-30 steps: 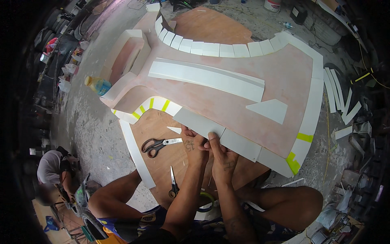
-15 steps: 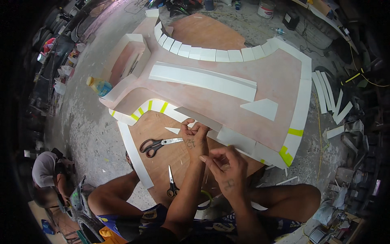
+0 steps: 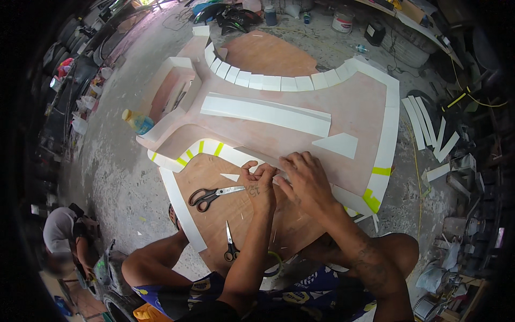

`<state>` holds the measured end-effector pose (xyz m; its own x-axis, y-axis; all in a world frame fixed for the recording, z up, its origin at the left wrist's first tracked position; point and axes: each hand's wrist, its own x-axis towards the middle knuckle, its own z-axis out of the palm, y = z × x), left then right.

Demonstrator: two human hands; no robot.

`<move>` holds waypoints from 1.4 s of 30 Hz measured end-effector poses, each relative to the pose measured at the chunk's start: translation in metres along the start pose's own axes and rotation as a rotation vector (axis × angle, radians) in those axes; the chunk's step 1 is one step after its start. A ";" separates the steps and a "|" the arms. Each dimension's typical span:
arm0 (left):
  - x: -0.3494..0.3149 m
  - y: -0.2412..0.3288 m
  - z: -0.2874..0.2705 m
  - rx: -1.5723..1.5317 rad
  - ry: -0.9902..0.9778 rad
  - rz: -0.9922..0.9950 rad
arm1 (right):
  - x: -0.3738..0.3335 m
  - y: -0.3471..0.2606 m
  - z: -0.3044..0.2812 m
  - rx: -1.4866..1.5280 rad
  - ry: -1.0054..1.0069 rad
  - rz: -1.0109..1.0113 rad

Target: Assemble small plastic or foam parts to form a mold or prototype structure.

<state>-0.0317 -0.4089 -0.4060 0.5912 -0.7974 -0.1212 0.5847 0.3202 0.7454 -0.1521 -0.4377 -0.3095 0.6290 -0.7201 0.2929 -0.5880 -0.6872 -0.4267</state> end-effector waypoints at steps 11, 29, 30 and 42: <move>-0.003 0.007 -0.001 0.084 0.029 0.001 | 0.008 -0.012 0.015 -0.203 0.062 0.090; 0.028 0.017 -0.021 -0.142 0.001 -0.152 | 0.007 -0.015 0.008 -0.206 -0.005 0.106; 0.029 0.017 -0.021 -0.139 -0.032 -0.155 | 0.007 -0.014 0.008 -0.207 -0.016 0.110; 0.028 0.007 -0.024 -0.223 0.002 -0.152 | 0.006 -0.013 0.008 -0.222 -0.028 0.100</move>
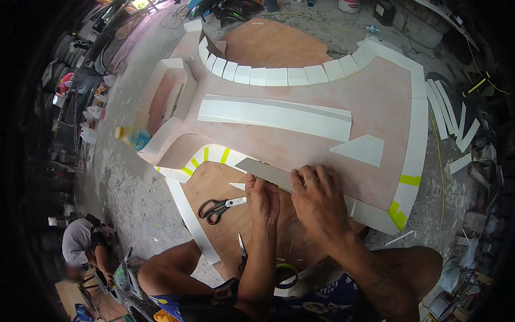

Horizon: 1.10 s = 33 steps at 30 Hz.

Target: Assemble small plastic or foam parts to form a mold or prototype structure.

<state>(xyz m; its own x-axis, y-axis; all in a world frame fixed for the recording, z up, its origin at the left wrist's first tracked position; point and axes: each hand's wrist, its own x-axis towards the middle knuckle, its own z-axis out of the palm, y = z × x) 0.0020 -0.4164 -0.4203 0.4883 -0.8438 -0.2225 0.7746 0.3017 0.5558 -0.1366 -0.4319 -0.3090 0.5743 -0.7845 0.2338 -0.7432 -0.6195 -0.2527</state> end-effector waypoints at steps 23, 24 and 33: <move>-0.004 -0.001 0.011 0.019 0.071 0.019 | 0.001 0.004 -0.003 -0.010 -0.015 -0.024; -0.004 -0.001 0.011 0.020 0.074 0.017 | 0.002 0.004 -0.003 -0.020 -0.023 -0.028; -0.003 -0.004 0.007 0.017 0.051 0.020 | 0.004 0.004 -0.007 -0.030 -0.059 -0.042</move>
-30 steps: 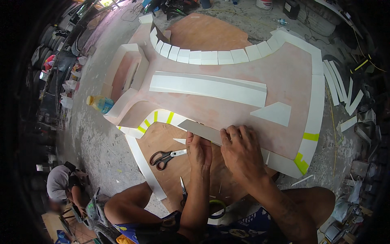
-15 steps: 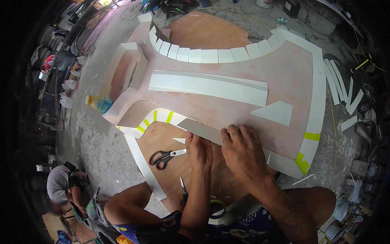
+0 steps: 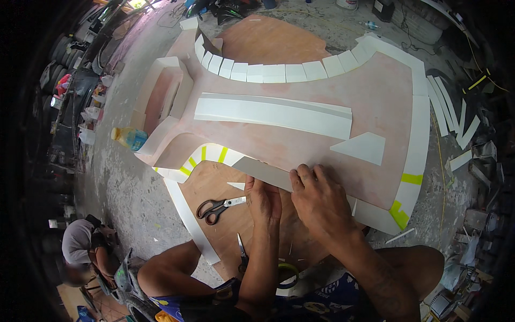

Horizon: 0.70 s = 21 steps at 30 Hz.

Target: Assemble small plastic or foam parts to form a mold or prototype structure.

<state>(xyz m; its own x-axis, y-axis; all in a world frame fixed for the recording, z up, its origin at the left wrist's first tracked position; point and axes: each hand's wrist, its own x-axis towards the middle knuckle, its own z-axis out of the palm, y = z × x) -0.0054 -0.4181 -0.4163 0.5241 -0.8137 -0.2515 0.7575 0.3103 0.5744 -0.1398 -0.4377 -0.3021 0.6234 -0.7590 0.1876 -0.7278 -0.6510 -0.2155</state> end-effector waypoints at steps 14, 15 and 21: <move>-0.001 0.000 0.004 0.033 0.037 0.027 | 0.000 0.000 -0.002 -0.023 -0.014 -0.024; -0.001 0.000 0.004 0.031 0.044 0.034 | 0.000 0.000 -0.001 -0.018 -0.007 -0.024; 0.000 0.000 -0.001 0.052 -0.002 0.020 | 0.001 -0.001 -0.004 -0.004 -0.036 -0.013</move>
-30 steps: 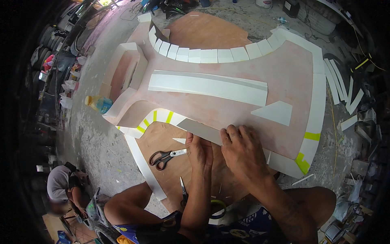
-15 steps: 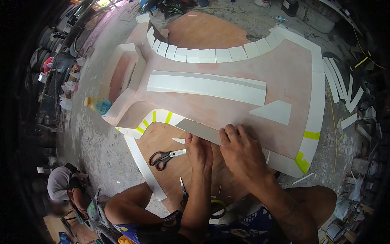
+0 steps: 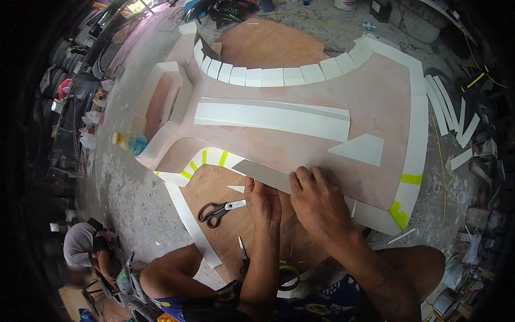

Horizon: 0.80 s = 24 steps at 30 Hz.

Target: Assemble small plastic or foam parts to form a mold or prototype structure.

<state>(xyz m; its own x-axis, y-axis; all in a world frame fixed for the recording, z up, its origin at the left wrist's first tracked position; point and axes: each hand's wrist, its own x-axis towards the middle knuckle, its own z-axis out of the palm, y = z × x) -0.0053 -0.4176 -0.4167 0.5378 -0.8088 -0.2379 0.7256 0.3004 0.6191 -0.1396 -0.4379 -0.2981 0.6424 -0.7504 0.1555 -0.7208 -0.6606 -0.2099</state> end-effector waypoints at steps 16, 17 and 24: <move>-0.001 -0.004 0.002 -0.037 0.013 0.027 | 0.000 0.001 0.000 -0.038 0.011 -0.004; -0.002 -0.004 0.004 -0.043 0.034 0.021 | 0.000 0.002 0.000 -0.040 0.013 -0.004; 0.000 -0.007 -0.006 -0.088 -0.001 0.005 | 0.000 0.001 0.003 -0.033 0.009 0.014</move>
<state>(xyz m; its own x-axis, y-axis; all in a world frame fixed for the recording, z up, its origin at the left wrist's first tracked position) -0.0081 -0.4165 -0.4257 0.5410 -0.8078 -0.2342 0.7581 0.3478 0.5517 -0.1397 -0.4389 -0.3008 0.6301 -0.7595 0.1616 -0.7379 -0.6504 -0.1803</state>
